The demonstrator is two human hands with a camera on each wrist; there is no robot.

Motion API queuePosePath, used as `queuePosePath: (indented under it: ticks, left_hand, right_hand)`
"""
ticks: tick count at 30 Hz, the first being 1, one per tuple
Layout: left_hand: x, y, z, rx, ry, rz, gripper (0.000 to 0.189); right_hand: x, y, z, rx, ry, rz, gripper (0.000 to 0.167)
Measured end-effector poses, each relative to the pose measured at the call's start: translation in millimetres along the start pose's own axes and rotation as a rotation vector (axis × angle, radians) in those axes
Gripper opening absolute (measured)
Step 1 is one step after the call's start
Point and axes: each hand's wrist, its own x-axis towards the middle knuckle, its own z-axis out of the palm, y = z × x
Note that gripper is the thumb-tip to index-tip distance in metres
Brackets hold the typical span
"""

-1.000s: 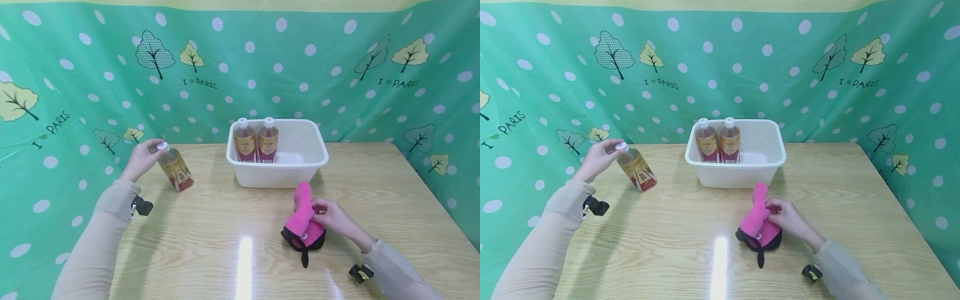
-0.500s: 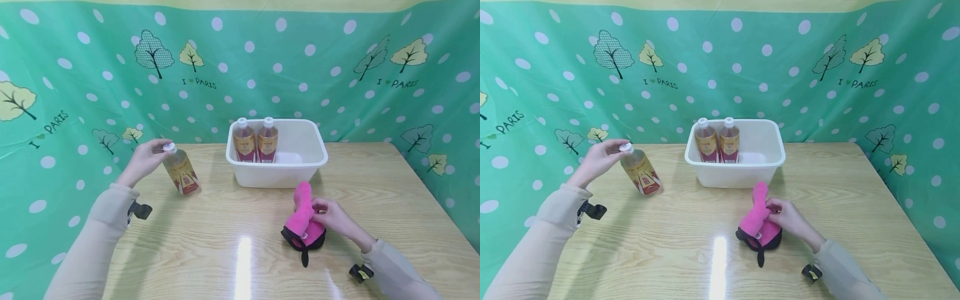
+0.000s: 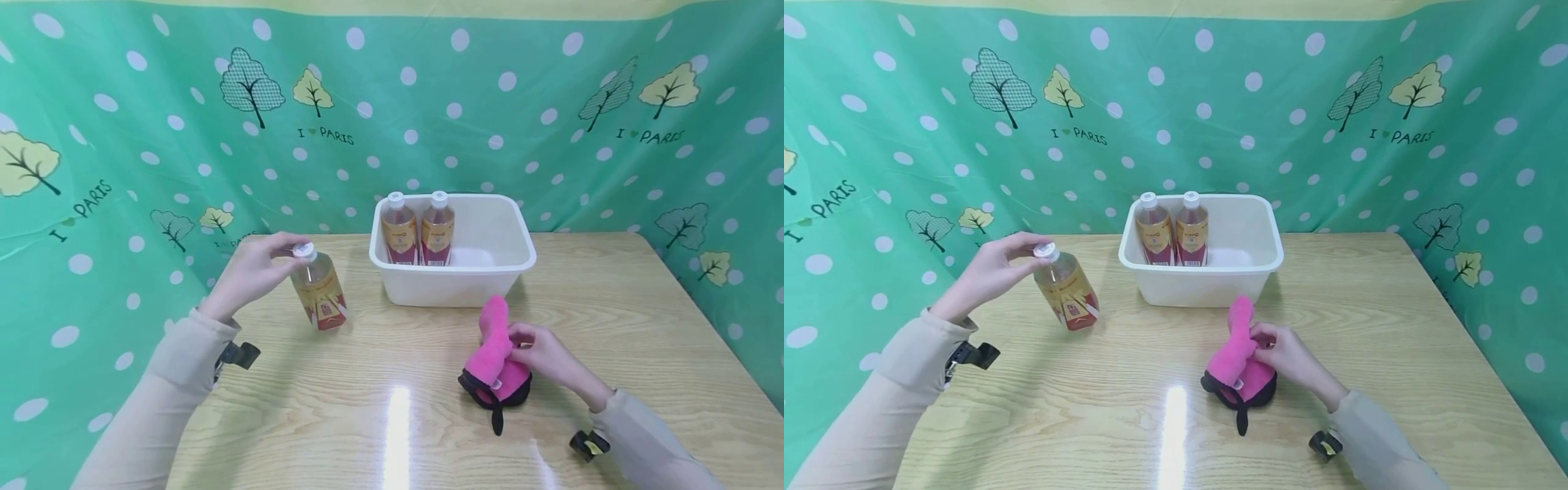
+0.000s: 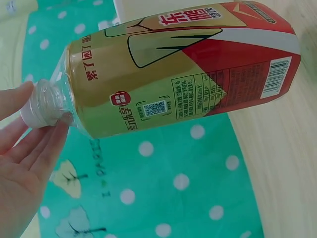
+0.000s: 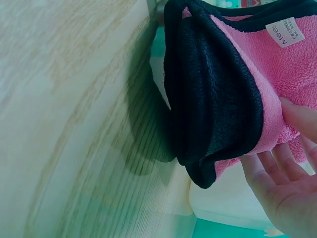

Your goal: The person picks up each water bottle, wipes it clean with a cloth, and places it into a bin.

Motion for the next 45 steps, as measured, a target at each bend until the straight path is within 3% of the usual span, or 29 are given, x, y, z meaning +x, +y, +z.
queuePosePath:
  ticks: [8, 15, 18, 33, 45]
  left_hand:
    - [0.9, 21.3, 13.2, -0.126, -0.092, 0.122, 0.032]
    - [7.8, 41.7, 29.8, -0.141, -0.081, 0.277, 0.032]
    - [10.4, 48.1, 37.2, -0.145, -0.088, 0.316, 0.031]
    - [17.5, 64.8, 76.5, -0.171, -0.154, 0.374, 0.031]
    - [16.8, 64.9, 94.4, -0.212, -0.187, 0.336, 0.033]
  right_hand:
    - [0.3, -2.1, -0.8, 0.008, -0.008, 0.008, 0.018]
    - [0.7, -2.9, -1.2, 0.017, -0.005, 0.005, 0.018]
    - [0.7, -3.2, -1.9, 0.024, -0.005, -0.009, 0.018]
    - [0.2, -5.0, -1.6, 0.026, -0.001, -0.015, 0.017]
    - [1.1, -7.0, -3.9, 0.038, -0.013, 0.000, 0.017]
